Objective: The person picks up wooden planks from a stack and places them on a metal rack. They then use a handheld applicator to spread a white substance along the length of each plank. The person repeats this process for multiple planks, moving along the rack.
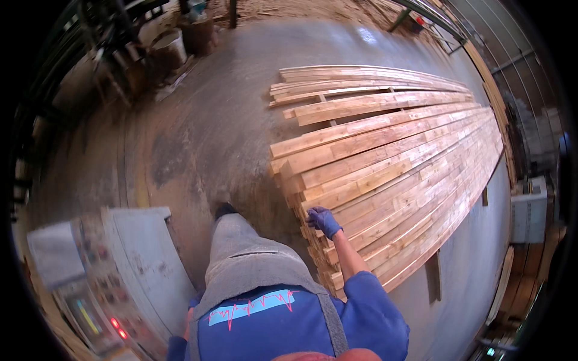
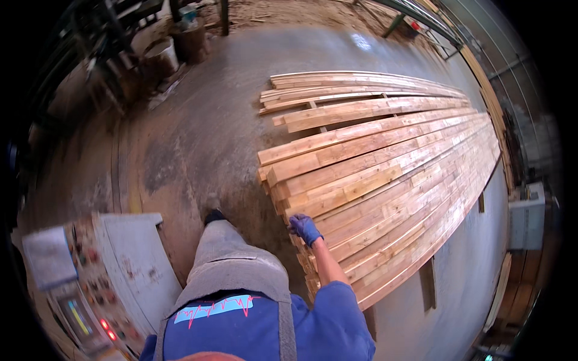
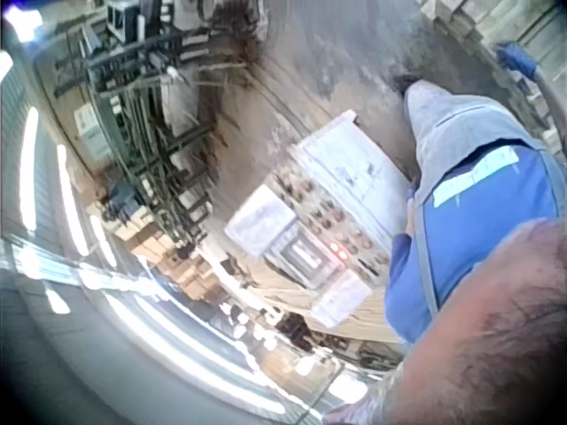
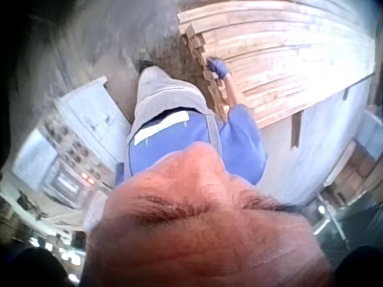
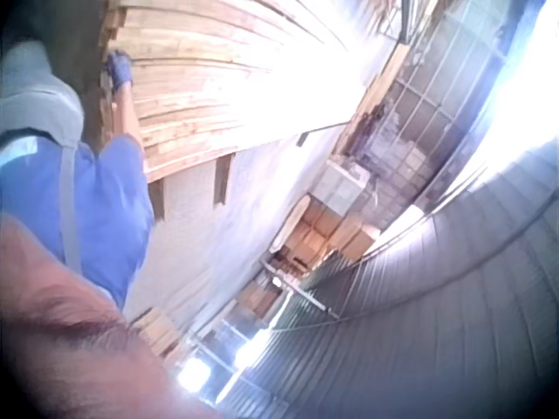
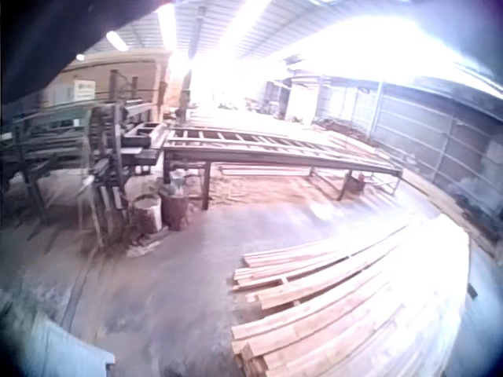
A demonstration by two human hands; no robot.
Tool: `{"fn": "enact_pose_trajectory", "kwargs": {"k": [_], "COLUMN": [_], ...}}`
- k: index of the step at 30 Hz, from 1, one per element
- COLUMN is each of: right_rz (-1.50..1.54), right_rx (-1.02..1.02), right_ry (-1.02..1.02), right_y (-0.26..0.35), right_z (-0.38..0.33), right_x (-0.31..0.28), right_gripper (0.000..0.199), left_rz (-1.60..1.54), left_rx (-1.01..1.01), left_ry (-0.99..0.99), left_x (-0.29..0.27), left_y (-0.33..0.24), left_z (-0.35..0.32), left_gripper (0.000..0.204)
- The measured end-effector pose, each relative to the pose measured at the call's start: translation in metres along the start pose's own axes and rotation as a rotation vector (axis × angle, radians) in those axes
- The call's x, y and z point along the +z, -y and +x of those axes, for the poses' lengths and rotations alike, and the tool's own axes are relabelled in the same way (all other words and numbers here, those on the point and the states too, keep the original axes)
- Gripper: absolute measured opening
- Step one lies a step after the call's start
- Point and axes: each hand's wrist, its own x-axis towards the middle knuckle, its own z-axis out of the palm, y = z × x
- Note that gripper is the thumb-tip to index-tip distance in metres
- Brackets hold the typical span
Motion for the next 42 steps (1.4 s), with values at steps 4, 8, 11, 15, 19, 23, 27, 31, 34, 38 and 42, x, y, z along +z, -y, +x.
{"fn": "enact_pose_trajectory", "kwargs": {"k": [4,8,11,15,19,23,27,31,34,38,42], "right_rz": [0.001,-0.077,0.011,0.317,0.461,-0.39,0.156,0.25,0.255,0.334,0.347], "right_rx": [-0.044,-0.046,0.009,0.002,0.081,-0.427,0.167,0.087,0.163,0.301,0.409], "right_ry": [-0.023,-0.087,-0.118,-0.163,-0.21,-0.265,-0.288,-0.32,-0.398,-0.576,-0.825], "right_y": [0.052,0.09,0.129,0.183,0.227,0.166,0.222,0.209,0.201,0.211,0.148], "right_z": [0.072,0.097,0.112,0.171,0.264,0.409,0.439,0.507,0.562,0.658,0.772], "right_x": [0.029,0.069,0.083,0.08,0.054,0.031,0.007,-0.021,-0.037,-0.086,-0.137], "right_gripper": [0.024,0.03,0.029,0.023,0.023,0.026,0.028,0.03,0.045,0.099,0.115], "left_rz": [-0.021,-0.357,-0.038,0.114,0.284,0.558,0.65,0.98,1.359,1.646,1.793], "left_rx": [-0.043,-0.098,0.054,0.323,0.508,0.524,0.448,0.597,0.761,1.055,1.214], "left_ry": [0.041,0.189,-0.038,0.058,0.163,0.197,0.284,0.37,0.292,0.386,0.589], "left_x": [-0.049,-0.098,-0.06,0.008,0.098,0.144,0.198,0.25,0.344,0.429,0.481], "left_y": [-0.158,-0.389,-0.619,-0.834,-0.952,-1.023,-1.067,-1.099,-1.138,-1.16,-1.182], "left_z": [0.084,0.183,0.197,0.211,0.243,0.284,0.306,0.37,0.377,0.44,0.489], "left_gripper": [0.028,0.028,0.032,0.033,0.031,0.027,0.026,0.037,0.048,0.05,0.047]}}
